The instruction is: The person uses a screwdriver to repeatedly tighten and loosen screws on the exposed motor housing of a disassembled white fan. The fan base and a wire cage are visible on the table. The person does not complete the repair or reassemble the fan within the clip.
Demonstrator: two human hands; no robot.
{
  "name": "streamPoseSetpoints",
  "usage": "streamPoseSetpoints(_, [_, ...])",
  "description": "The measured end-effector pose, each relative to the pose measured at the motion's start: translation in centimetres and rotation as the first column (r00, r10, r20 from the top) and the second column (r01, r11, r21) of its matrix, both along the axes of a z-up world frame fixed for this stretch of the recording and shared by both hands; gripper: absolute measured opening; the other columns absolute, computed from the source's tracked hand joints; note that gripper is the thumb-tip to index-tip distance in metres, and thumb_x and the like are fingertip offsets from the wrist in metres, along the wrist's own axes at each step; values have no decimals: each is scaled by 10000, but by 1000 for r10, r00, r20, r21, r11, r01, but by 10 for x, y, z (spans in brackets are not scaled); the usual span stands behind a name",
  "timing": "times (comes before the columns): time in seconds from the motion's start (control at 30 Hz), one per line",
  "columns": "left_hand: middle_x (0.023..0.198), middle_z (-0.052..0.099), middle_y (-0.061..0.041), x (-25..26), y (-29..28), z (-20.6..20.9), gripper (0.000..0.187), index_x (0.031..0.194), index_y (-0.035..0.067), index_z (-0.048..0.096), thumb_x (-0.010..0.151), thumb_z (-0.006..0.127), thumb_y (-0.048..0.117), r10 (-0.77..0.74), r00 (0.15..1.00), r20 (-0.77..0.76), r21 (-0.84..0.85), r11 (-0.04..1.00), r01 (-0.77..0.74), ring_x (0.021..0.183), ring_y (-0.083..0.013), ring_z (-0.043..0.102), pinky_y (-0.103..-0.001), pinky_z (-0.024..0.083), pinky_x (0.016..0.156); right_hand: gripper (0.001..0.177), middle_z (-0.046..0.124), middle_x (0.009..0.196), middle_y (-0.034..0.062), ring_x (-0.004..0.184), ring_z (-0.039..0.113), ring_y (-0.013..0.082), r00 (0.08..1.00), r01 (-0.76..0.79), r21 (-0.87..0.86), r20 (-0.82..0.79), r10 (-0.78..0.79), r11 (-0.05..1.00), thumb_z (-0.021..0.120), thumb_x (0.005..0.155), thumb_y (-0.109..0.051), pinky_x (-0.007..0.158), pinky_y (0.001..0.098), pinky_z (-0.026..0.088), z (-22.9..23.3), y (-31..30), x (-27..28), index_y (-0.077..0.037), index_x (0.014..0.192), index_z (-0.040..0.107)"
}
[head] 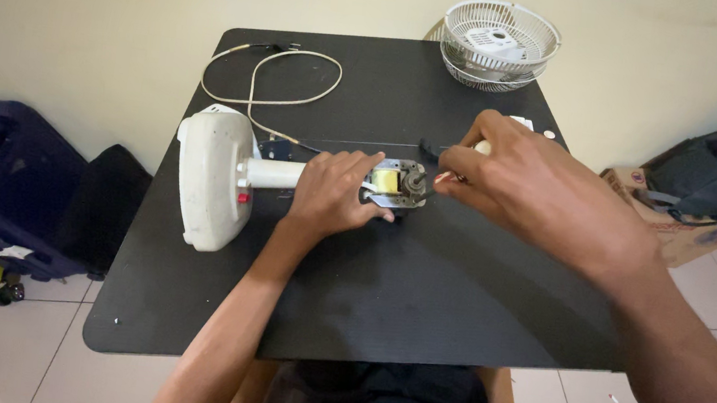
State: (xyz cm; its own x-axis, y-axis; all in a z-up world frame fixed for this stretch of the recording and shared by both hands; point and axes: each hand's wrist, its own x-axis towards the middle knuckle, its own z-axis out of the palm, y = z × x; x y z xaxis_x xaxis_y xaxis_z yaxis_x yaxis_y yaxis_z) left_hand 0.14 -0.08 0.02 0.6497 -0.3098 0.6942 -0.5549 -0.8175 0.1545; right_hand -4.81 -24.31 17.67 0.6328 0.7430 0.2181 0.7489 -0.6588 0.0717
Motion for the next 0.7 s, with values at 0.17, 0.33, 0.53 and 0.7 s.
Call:
streamPoseSetpoints(0.17, [913,726,-113,-1,0,-1,891,1210,-29,704,622,865,621,-2,1000,10,-3,1000,2,830,-281,700,-423,503,746,360,629,955,156,832,675,281,999,-18,53,42,15,998,687,899,-322,738,434,572,0,0,-4,-13,1084,702])
streamPoseSetpoints(0.33, [920,722,-121,0,0,0,894,1224,-26,703,625,864,617,-11,1000,15,2,1000,11,839,-292,694,-427,499,750,388,626,917,156,782,693,317,998,-28,105,54,23,994,700,876,-324,725,451,564,-1,-4,-3,-19,1116,708])
streamPoseSetpoints(0.53, [929,716,-119,-1,-2,-2,870,1210,-14,701,623,866,606,11,1000,30,-26,1000,-10,860,-300,694,-434,497,760,606,663,781,236,663,726,365,918,341,-49,234,-321,939,583,906,-581,508,402,592,-10,-8,0,12,991,678])
streamPoseSetpoints(0.7, [908,714,-118,0,-2,-1,863,1203,-4,709,619,866,612,26,1000,-10,-19,999,-26,830,-303,687,-436,496,753,633,651,550,150,576,743,296,902,426,-190,158,-401,885,541,947,-628,521,389,606,-8,-8,12,-13,863,662])
